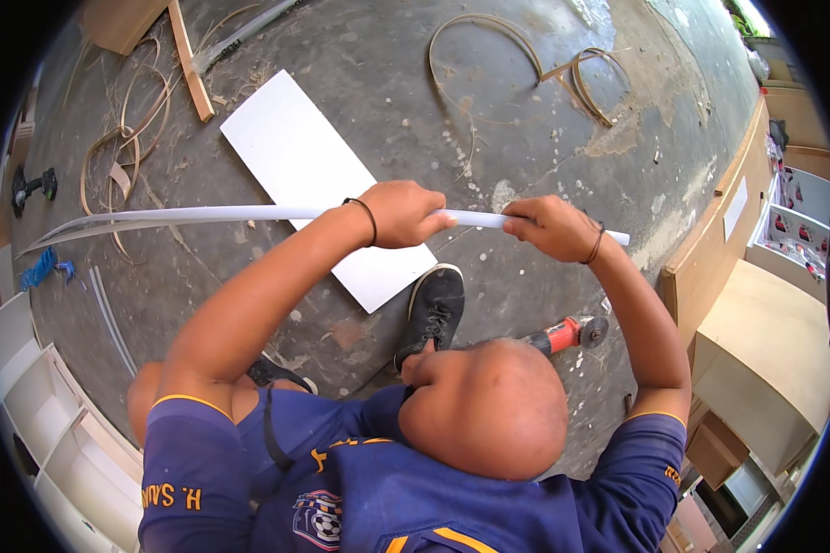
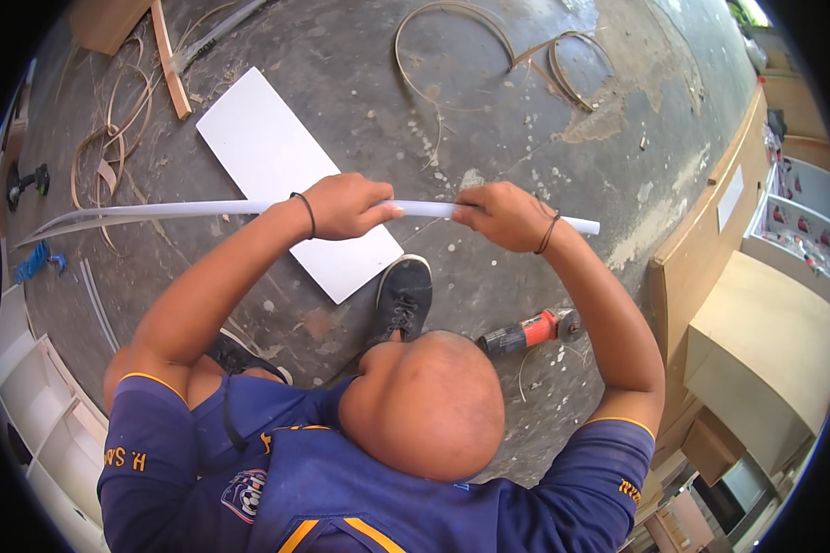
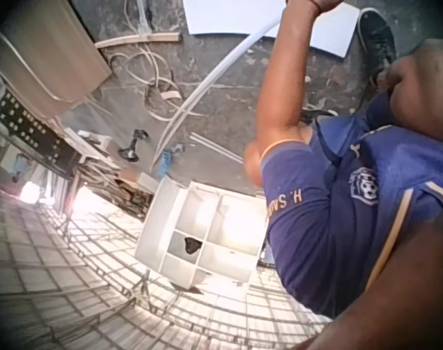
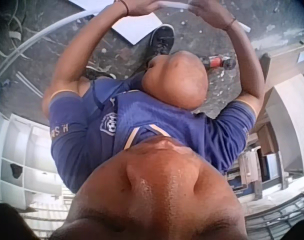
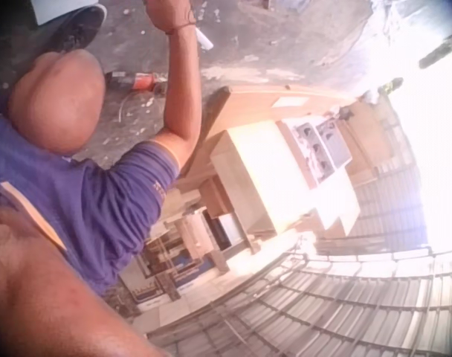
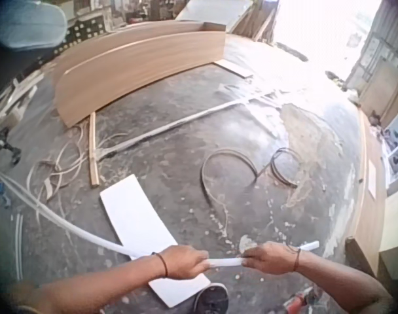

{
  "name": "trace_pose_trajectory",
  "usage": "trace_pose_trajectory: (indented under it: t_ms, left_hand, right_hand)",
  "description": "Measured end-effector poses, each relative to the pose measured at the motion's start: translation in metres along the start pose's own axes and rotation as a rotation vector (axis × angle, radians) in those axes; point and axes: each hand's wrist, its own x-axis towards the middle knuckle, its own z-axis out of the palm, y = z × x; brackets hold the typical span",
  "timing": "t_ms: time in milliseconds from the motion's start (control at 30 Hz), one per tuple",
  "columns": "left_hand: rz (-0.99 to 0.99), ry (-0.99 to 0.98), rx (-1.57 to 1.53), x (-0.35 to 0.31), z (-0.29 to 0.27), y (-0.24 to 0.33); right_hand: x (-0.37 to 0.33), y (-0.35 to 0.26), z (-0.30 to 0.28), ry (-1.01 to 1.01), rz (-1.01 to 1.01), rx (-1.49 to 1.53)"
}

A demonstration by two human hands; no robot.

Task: The person measures a white plastic tube with a measuring tape, marks it, and then cuts it using an angle grinder.

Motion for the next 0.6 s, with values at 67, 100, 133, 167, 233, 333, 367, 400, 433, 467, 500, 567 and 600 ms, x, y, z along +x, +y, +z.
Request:
trace_pose_trajectory:
  t_ms: [67,100,133,167,233,333,367,400,433,467,500,567,600]
  left_hand:
    - [-0.031,0.036,0.054,0.002,0.003,0.004]
    - [-0.045,0.054,0.078,0.002,0.004,0.007]
    - [-0.057,0.049,0.078,0.003,0.005,0.009]
    - [-0.071,0.043,0.078,0.002,0.007,0.011]
    - [-0.112,-0.003,0.071,0.002,0.006,0.016]
    - [-0.162,-0.093,0.055,0.000,0.001,0.023]
    - [-0.166,-0.101,0.049,-0.001,0.004,0.023]
    - [-0.170,-0.109,0.043,-0.001,0.006,0.022]
    - [-0.140,-0.102,0.026,0.000,0.009,0.019]
    - [-0.111,-0.098,0.005,0.000,0.012,0.018]
    - [-0.082,-0.094,-0.015,0.001,0.013,0.017]
    - [-0.070,-0.154,-0.127,0.008,0.014,0.013]
    - [-0.061,-0.173,-0.175,0.012,0.016,0.011]
  right_hand:
    - [-0.001,0.001,0.007,0.078,-0.030,-0.065]
    - [-0.001,0.001,0.010,0.116,-0.042,-0.098]
    - [-0.003,0.000,0.012,0.116,-0.024,-0.108]
    - [-0.004,-0.001,0.014,0.115,-0.007,-0.116]
    - [-0.004,-0.002,0.019,0.111,0.016,-0.128]
    - [-0.005,-0.002,0.024,0.098,0.020,-0.130]
    - [-0.004,0.001,0.026,0.083,0.005,-0.126]
    - [-0.003,0.002,0.026,0.068,-0.010,-0.121]
    - [-0.002,0.002,0.023,0.023,-0.010,-0.079]
    - [-0.001,0.002,0.021,-0.025,-0.009,-0.034]
    - [0.002,0.003,0.019,-0.073,-0.008,0.010]
    - [0.014,0.010,0.017,-0.178,0.013,0.110]
    - [0.019,0.013,0.015,-0.231,0.024,0.159]
